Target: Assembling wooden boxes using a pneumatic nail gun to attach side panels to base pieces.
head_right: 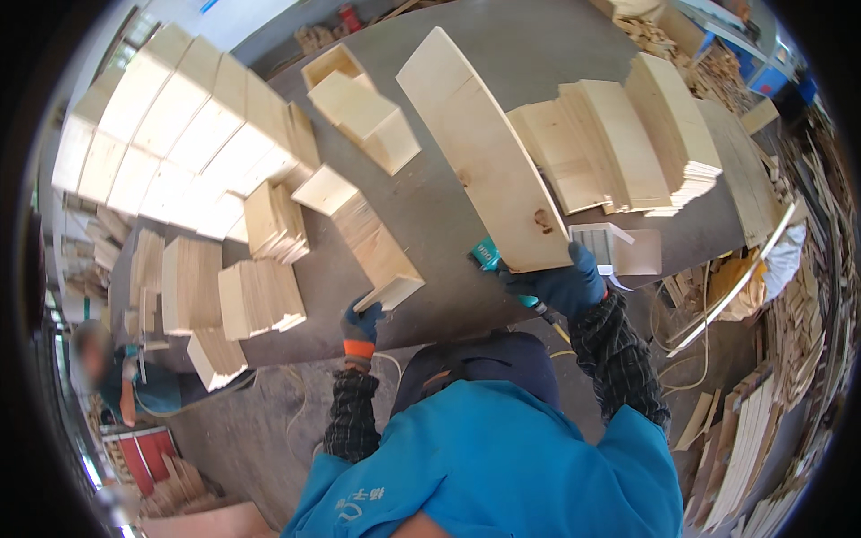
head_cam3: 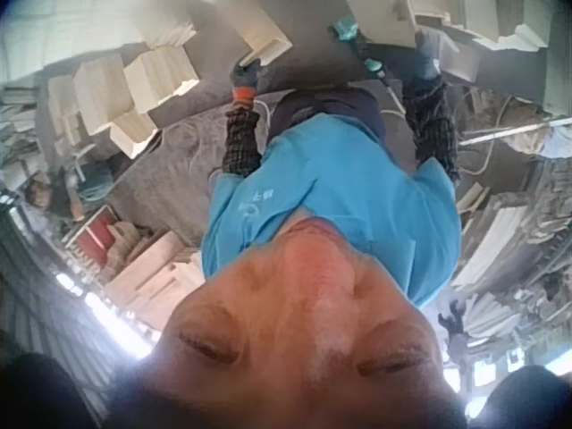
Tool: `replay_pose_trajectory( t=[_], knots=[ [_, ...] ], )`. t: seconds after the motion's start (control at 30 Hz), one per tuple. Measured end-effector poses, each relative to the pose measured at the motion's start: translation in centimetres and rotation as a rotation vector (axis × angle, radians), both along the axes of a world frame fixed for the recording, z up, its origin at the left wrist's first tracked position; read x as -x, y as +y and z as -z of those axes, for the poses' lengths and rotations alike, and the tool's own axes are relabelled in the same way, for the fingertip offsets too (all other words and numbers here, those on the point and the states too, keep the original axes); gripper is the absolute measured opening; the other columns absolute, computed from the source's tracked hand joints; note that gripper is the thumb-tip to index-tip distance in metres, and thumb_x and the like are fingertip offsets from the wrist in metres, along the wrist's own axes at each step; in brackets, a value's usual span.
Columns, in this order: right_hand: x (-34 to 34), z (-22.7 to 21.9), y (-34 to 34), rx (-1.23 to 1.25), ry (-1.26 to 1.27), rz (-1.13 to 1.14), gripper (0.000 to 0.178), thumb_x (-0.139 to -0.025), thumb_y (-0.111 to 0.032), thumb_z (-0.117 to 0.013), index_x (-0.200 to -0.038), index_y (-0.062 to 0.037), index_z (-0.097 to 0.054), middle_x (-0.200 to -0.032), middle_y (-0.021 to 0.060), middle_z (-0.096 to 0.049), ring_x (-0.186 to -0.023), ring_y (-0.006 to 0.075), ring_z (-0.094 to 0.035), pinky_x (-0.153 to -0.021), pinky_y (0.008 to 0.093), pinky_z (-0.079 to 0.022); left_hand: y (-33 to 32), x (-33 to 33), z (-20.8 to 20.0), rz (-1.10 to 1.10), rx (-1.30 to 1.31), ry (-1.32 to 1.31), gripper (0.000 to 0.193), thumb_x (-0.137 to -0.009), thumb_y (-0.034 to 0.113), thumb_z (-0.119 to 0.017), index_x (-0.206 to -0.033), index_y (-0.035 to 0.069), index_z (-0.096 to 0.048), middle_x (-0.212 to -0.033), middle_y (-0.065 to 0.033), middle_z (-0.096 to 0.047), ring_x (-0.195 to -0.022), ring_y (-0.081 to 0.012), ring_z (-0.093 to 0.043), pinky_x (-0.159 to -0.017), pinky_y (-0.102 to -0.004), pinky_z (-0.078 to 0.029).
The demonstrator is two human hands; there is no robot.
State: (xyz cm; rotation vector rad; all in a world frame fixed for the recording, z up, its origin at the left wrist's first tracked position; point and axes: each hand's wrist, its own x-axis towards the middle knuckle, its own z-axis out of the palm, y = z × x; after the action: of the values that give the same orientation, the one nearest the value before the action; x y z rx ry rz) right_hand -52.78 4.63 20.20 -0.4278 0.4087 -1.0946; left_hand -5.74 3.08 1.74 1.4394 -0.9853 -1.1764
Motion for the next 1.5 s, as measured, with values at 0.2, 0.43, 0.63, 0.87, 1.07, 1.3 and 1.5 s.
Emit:
replay_pose_trajectory(
  t=[0.2, 0.43, 0.63, 0.87, 1.07, 1.3, 1.5],
  knots=[
    [-7.9, -0.7, 0.2, 0.121, 0.413, 0.044, 0.109, -0.090, -0.071, -0.076, -0.162, 0.0028, -0.042, -0.144, 0.0190, -0.064, -0.132, 0.0295, -0.064, -0.110, 0.0469, -0.055, 1.3, -0.4, -6.6, 0.097, -0.011, -0.302, 0.048, -0.100, 0.009, -0.076, -0.147, 0.004, -0.066, -0.125, -0.0096, -0.077, -0.083, -0.0134, -0.070, -0.077, -0.0306, -0.060],
    [-20.6, -1.0, -3.6, 0.162, 0.915, 0.095, 0.083, -0.091, -0.045, -0.083, -0.154, 0.0030, -0.056, -0.130, 0.0137, -0.068, -0.118, 0.0210, -0.065, -0.100, 0.0376, -0.053, -2.2, -0.1, -17.5, 0.051, 0.062, 0.121, 0.057, -0.101, 0.021, -0.077, -0.151, -0.002, -0.061, -0.135, -0.0153, -0.073, -0.096, -0.0165, -0.073, -0.085, -0.0288, -0.058],
    [-28.6, 1.6, -3.7, 0.586, 1.880, 0.395, 0.094, -0.076, -0.055, -0.092, -0.148, -0.0031, -0.060, -0.138, 0.0285, -0.059, -0.129, 0.0456, -0.059, -0.108, 0.0563, -0.049, -8.2, 0.9, -15.2, 0.181, -0.030, 0.154, 0.049, -0.104, 0.013, -0.073, -0.147, -0.007, -0.060, -0.132, -0.0166, -0.074, -0.113, -0.0225, -0.073, -0.097, -0.0318, -0.058],
    [-27.1, 4.1, -2.9, 0.724, 1.865, 0.286, 0.094, -0.081, -0.045, -0.090, -0.156, -0.0052, -0.051, -0.146, 0.0257, -0.057, -0.133, 0.0459, -0.057, -0.110, 0.0569, -0.049, -9.5, -2.1, -8.6, 0.160, -0.020, 0.587, 0.041, -0.106, 0.006, -0.066, -0.145, -0.008, -0.061, -0.133, -0.0171, -0.073, -0.115, -0.0253, -0.073, -0.102, -0.0365, -0.059],
    [-25.2, 5.9, -3.3, 0.741, 1.693, 0.300, 0.062, -0.095, -0.017, -0.079, -0.151, -0.0034, -0.056, -0.141, 0.0267, -0.066, -0.125, 0.0461, -0.065, -0.107, 0.0513, -0.054, -8.8, -1.5, -7.9, 0.164, -0.014, 0.585, 0.047, -0.106, 0.011, -0.069, -0.148, -0.007, -0.058, -0.134, -0.0174, -0.073, -0.116, -0.0256, -0.072, -0.102, -0.0359, -0.058],
    [-22.0, 6.5, -5.1, 0.709, 1.543, 0.256, 0.049, -0.100, -0.012, -0.075, -0.147, -0.0029, -0.063, -0.127, 0.0231, -0.075, -0.109, 0.0375, -0.076, -0.092, 0.0425, -0.062, -4.7, -1.6, -11.3, 0.014, -0.001, 0.156, 0.065, -0.100, 0.023, -0.081, -0.154, -0.002, -0.055, -0.140, -0.0194, -0.068, -0.115, -0.0240, -0.070, -0.101, -0.0365, -0.058],
    [-21.4, 6.0, -6.0, 0.748, 1.519, 0.187, 0.043, -0.102, -0.016, -0.075, -0.143, -0.0074, -0.066, -0.120, 0.0218, -0.078, -0.103, 0.0377, -0.077, -0.088, 0.0431, -0.062, -0.3, -2.0, -13.6, 0.283, 0.185, -0.466, 0.067, -0.095, 0.025, -0.083, -0.156, 0.009, -0.059, -0.142, -0.0174, -0.068, -0.113, -0.0300, -0.072, -0.096, -0.0417, -0.060]
  ],
)
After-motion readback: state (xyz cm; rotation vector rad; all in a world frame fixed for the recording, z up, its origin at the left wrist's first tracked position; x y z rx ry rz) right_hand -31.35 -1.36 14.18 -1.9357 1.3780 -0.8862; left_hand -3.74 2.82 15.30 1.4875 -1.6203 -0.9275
